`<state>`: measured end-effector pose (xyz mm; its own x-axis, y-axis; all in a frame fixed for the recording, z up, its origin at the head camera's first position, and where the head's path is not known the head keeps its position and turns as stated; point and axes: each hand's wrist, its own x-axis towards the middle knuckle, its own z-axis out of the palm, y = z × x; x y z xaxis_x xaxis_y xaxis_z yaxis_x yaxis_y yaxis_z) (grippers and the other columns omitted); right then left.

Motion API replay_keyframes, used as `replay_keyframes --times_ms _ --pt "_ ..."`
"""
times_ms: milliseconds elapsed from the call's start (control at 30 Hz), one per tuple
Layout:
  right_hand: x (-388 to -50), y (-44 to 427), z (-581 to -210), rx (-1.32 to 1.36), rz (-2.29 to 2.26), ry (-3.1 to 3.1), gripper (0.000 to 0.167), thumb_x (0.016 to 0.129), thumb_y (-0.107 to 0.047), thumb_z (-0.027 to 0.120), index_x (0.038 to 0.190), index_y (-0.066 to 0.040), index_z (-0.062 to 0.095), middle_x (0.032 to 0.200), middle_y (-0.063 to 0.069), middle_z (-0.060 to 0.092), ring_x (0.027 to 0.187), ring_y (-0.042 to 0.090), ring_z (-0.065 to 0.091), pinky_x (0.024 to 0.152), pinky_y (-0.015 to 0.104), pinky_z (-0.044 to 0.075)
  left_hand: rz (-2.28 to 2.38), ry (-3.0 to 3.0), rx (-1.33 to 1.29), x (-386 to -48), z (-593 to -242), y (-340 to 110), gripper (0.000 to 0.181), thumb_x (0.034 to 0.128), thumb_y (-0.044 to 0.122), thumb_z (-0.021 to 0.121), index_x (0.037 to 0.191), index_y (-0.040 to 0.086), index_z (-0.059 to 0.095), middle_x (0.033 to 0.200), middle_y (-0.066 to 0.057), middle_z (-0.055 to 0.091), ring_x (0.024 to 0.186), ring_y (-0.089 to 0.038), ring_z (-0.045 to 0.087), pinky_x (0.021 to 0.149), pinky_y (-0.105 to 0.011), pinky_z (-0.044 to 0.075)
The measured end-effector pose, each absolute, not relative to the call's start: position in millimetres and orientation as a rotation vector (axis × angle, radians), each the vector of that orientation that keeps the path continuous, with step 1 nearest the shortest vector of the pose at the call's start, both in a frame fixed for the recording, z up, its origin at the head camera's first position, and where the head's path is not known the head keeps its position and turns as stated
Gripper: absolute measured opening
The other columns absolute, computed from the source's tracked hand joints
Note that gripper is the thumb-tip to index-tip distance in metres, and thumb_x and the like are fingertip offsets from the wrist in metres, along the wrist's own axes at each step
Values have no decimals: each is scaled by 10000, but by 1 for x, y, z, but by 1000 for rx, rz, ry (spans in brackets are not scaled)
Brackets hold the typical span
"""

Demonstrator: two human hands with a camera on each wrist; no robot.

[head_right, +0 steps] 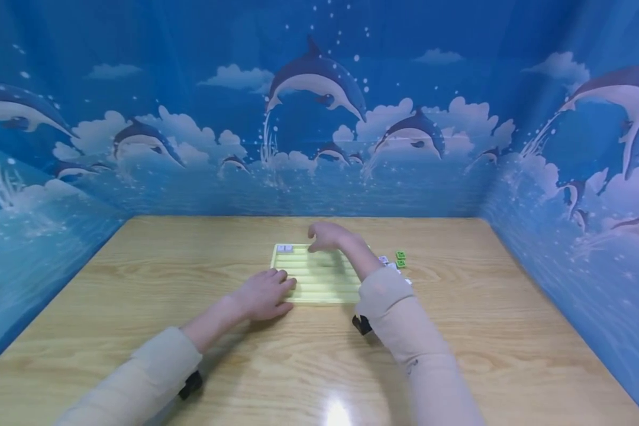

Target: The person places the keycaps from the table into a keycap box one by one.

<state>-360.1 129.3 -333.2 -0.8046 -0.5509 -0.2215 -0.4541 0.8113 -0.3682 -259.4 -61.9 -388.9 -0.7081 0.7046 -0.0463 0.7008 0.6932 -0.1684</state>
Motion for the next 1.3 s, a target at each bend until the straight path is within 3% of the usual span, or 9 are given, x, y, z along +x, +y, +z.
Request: replay_keyframes --times_ms 233,400,567,700,833,967,1033,1300 --pt "-354 179 -322 -690 -409 2679 430 916 -191 568 1249 73 498 1202 218 530 1110 348 498 903 440 436 261 -2882 -1175 -259 -390 -61 502 918 422 516 1258 53 508 1094 -117 545 984 -244 518 862 -362 448" --pt "-352 213 -325 -611 -341 2751 330 889 -106 579 1154 88 551 1122 207 566 1038 340 531 862 427 461 256 -2872 -1176 -259 -389 -63 489 914 422 524 1239 57 515 1073 -112 543 965 -239 519 844 -360 453" --pt "-348 233 -330 -575 -215 2799 202 862 -28 556 1033 65 609 1003 164 602 901 292 561 780 413 484 223 -2878 -1178 -259 -389 -64 488 914 414 529 1239 51 516 1083 -117 543 976 -245 517 856 -363 450" --pt "-346 239 -340 -532 -182 2813 77 852 -6 538 859 3 615 793 76 560 696 198 499 621 319 439 205 -2881 -1175 -259 -389 -64 486 913 406 535 1239 46 517 1087 -122 544 981 -251 518 866 -370 447" --pt "-344 240 -349 -436 -167 2795 144 847 -69 555 705 -57 537 621 3 426 539 130 371 502 245 324 193 -2881 -1182 -258 -389 -62 484 915 397 533 1244 43 513 1086 -125 542 981 -253 518 868 -375 447" --pt "-344 239 -355 -366 -153 2785 119 846 -106 564 744 -45 555 654 15 478 565 144 427 514 256 378 183 -2879 -1192 -257 -390 -62 485 915 392 532 1248 41 511 1084 -125 542 982 -253 517 867 -377 448" --pt "-344 239 -356 -345 -151 2793 63 831 -75 560 828 -25 597 748 44 551 653 175 497 576 292 439 177 -2874 -1197 -258 -391 -62 482 914 392 534 1243 41 513 1079 -124 542 978 -252 518 864 -377 448" --pt "-346 241 -359 -269 -267 2808 157 840 -43 566 968 33 616 885 115 607 789 243 563 700 364 496 203 -2868 -1184 -259 -391 -63 495 914 407 527 1254 48 507 1084 -122 538 981 -249 514 867 -373 445"
